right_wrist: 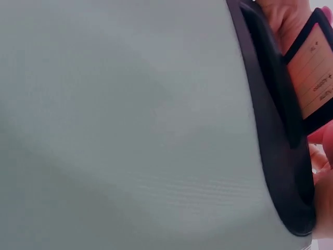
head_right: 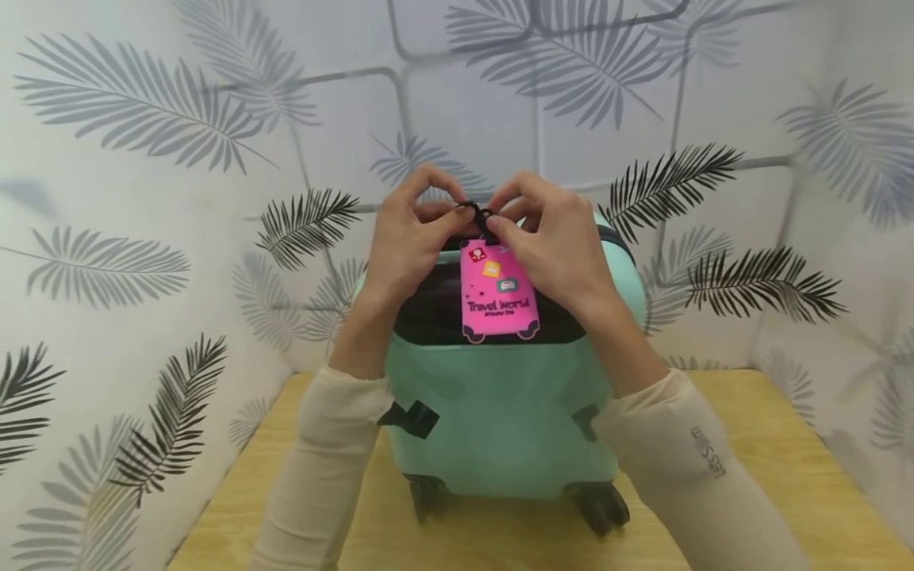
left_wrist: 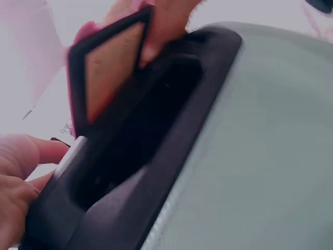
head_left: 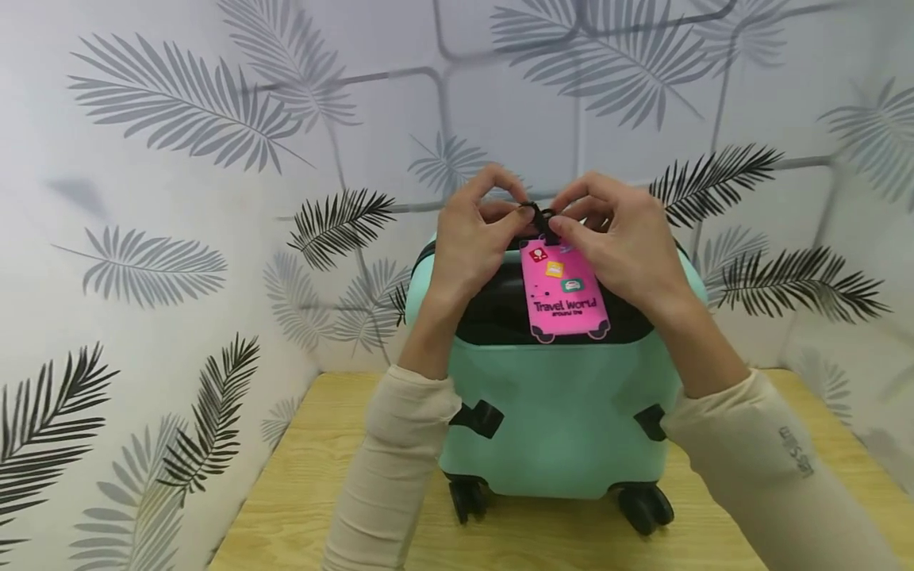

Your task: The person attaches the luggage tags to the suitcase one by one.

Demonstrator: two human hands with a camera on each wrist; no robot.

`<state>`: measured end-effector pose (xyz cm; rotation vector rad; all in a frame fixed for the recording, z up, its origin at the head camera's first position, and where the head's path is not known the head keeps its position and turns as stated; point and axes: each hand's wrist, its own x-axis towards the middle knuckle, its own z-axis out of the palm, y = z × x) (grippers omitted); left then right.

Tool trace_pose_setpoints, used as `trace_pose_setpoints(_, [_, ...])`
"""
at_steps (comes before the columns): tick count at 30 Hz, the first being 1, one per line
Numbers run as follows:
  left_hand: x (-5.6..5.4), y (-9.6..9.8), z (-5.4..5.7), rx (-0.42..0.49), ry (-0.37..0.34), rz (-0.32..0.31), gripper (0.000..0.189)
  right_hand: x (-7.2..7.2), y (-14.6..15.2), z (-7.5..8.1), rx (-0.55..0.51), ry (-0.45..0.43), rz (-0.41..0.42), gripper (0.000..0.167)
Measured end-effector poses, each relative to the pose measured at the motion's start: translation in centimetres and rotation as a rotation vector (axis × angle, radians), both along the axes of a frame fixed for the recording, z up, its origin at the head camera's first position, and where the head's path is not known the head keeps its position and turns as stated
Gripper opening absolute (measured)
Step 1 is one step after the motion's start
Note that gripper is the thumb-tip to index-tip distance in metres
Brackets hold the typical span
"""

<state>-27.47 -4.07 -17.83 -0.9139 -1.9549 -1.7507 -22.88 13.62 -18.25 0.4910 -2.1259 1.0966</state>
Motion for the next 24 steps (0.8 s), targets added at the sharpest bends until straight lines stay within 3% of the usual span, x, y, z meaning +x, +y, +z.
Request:
trace_pose_setpoints(5, [0.26, 0.54, -0.07, -0.077, 0.106, 0.154, 0.012, 0.15, 0.26, -0.35, 0.010, 0.011, 0.025, 0.010])
trace_pose_setpoints(9, [0.32, 0.53, 0.02, -0.122, 0.152, 0.215, 0.011, 0.11, 0.26, -0.41, 0.019, 0.027, 0.039, 0.009])
trace_pose_setpoints(16, [0.25, 0.52, 0.12, -0.161, 0.177, 0.220, 0.012, 0.12, 0.42, -0.42, 0.011, 0.022, 0.060, 0.008])
trace_pose_setpoints(24, [0.11, 0.24, -0.03, -0.175, 0.218, 0.177, 0.011, 0.12, 0.41, -0.41, -0.011, 0.029, 0.090, 0.009])
